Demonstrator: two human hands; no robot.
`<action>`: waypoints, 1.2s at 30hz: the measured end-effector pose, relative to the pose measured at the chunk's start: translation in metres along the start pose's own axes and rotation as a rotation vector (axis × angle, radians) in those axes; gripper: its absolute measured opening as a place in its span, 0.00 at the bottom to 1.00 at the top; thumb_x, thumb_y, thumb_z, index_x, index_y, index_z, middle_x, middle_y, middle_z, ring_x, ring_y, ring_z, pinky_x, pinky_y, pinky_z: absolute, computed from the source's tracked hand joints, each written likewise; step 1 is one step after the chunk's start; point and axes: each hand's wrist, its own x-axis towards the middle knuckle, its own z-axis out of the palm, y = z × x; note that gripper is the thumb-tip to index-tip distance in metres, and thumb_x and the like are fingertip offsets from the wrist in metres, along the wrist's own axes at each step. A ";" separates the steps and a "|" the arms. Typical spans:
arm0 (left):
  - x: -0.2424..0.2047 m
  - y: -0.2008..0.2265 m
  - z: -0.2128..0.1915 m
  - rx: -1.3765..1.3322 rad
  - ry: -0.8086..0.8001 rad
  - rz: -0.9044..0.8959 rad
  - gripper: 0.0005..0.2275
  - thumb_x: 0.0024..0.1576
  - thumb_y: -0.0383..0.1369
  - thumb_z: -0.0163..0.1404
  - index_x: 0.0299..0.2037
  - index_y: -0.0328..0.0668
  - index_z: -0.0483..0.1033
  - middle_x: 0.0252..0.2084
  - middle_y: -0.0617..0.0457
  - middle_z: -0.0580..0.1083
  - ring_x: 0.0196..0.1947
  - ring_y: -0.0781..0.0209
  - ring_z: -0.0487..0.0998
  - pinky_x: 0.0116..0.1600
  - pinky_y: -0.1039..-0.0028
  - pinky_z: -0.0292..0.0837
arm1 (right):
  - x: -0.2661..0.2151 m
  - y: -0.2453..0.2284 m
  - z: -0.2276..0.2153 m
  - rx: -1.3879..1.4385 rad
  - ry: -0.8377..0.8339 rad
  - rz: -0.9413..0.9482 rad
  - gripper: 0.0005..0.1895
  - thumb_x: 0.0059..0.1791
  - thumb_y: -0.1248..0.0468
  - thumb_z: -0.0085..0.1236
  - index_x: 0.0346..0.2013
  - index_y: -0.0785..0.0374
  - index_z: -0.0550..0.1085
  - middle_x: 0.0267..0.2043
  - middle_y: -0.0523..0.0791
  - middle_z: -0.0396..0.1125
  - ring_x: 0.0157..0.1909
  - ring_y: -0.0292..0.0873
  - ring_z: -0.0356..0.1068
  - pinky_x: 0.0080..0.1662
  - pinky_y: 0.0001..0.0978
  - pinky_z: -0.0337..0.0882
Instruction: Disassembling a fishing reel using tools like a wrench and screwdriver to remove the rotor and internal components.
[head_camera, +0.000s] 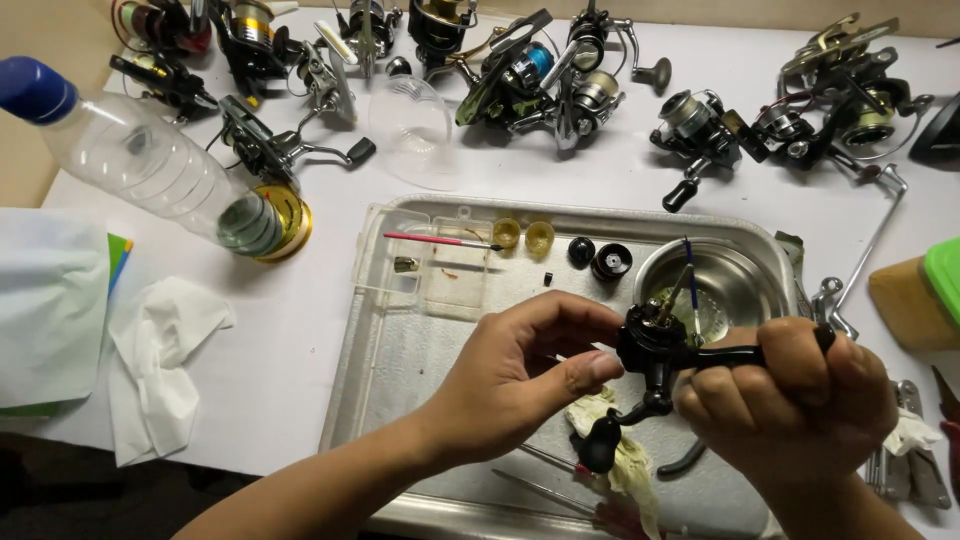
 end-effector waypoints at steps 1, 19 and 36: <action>0.001 0.000 0.004 0.020 0.032 0.002 0.12 0.58 0.31 0.56 0.50 0.37 0.76 0.44 0.51 0.79 0.42 0.67 0.80 0.48 0.80 0.79 | 0.000 0.000 0.001 -0.011 0.001 0.003 0.18 0.55 0.55 0.49 0.23 0.55 0.58 0.12 0.38 0.44 0.15 0.42 0.43 0.27 0.41 0.49; 0.013 -0.033 0.010 -0.283 0.037 -0.214 0.15 0.65 0.38 0.45 0.54 0.35 0.70 0.43 0.44 0.73 0.34 0.58 0.82 0.39 0.76 0.81 | -0.002 0.004 0.003 -0.043 -0.015 -0.052 0.17 0.55 0.55 0.45 0.23 0.56 0.58 0.13 0.40 0.45 0.17 0.43 0.44 0.28 0.42 0.49; -0.005 0.022 -0.005 0.884 0.133 0.567 0.06 0.64 0.33 0.47 0.39 0.40 0.66 0.24 0.53 0.71 0.19 0.61 0.73 0.23 0.72 0.68 | 0.004 0.018 0.003 -0.484 -0.035 -0.151 0.20 0.53 0.54 0.50 0.20 0.57 0.60 0.11 0.41 0.47 0.17 0.39 0.41 0.28 0.39 0.48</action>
